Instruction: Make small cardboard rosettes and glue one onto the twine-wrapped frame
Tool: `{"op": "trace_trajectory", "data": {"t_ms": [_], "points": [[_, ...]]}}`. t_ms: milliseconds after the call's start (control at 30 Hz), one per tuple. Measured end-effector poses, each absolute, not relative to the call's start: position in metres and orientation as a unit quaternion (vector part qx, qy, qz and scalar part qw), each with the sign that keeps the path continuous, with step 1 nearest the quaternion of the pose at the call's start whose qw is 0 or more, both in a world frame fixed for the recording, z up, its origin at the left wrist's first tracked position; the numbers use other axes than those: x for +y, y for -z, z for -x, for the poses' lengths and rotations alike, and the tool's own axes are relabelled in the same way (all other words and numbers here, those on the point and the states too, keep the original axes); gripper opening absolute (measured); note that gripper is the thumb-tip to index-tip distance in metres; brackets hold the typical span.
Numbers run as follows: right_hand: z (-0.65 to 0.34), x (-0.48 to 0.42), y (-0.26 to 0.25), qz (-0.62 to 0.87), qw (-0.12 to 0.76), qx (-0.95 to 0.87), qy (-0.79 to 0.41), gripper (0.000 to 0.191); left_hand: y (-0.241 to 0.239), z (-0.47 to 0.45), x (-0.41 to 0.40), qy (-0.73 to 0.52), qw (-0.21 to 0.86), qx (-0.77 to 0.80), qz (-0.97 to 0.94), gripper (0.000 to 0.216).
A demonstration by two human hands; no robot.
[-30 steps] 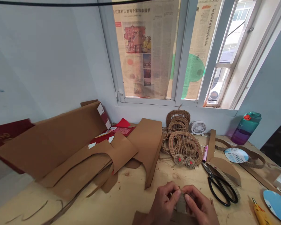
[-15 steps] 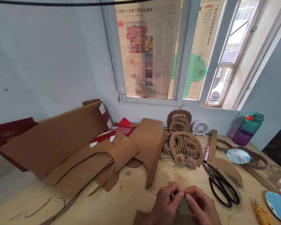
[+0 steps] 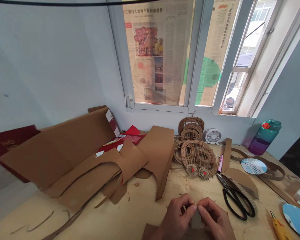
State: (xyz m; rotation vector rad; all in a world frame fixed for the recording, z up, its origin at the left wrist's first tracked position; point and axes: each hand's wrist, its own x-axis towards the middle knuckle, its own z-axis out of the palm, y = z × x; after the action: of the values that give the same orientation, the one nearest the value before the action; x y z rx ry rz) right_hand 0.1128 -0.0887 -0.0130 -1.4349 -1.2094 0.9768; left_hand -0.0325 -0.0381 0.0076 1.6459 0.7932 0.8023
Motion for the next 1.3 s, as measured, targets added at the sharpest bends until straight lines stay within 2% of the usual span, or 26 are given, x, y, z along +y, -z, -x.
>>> {"op": "trace_trajectory", "data": {"t_ms": [67,300,500,667,833,1300], "points": [[-0.114,-0.088,0.012,0.589,0.494,-0.489,-0.412,0.041,-0.008,0.031,-0.038,-0.34,0.562,0.334,-0.676,0.007],[-0.122,-0.085,0.011,0.558,0.492,-0.477,-0.468,0.039,-0.003,0.027,-0.039,-0.362,0.561,0.372,-0.645,0.006],[-0.116,-0.085,0.008,0.542,0.529,-0.427,-0.495,0.034,-0.007,0.027,-0.04,-0.372,0.575,0.374,-0.625,0.005],[-0.113,-0.087,0.003,0.558,0.515,-0.443,-0.477,0.037,-0.009,0.028,-0.041,-0.377,0.575,0.353,-0.635,0.005],[-0.114,-0.088,0.001,0.563,0.498,-0.46,-0.473,0.035,-0.01,0.029,-0.041,-0.388,0.553,0.344,-0.652,0.016],[-0.112,-0.088,0.004,0.599,0.463,-0.504,-0.415,0.042,-0.019,0.031,-0.044,-0.383,0.556,0.36,-0.644,0.013]]}}
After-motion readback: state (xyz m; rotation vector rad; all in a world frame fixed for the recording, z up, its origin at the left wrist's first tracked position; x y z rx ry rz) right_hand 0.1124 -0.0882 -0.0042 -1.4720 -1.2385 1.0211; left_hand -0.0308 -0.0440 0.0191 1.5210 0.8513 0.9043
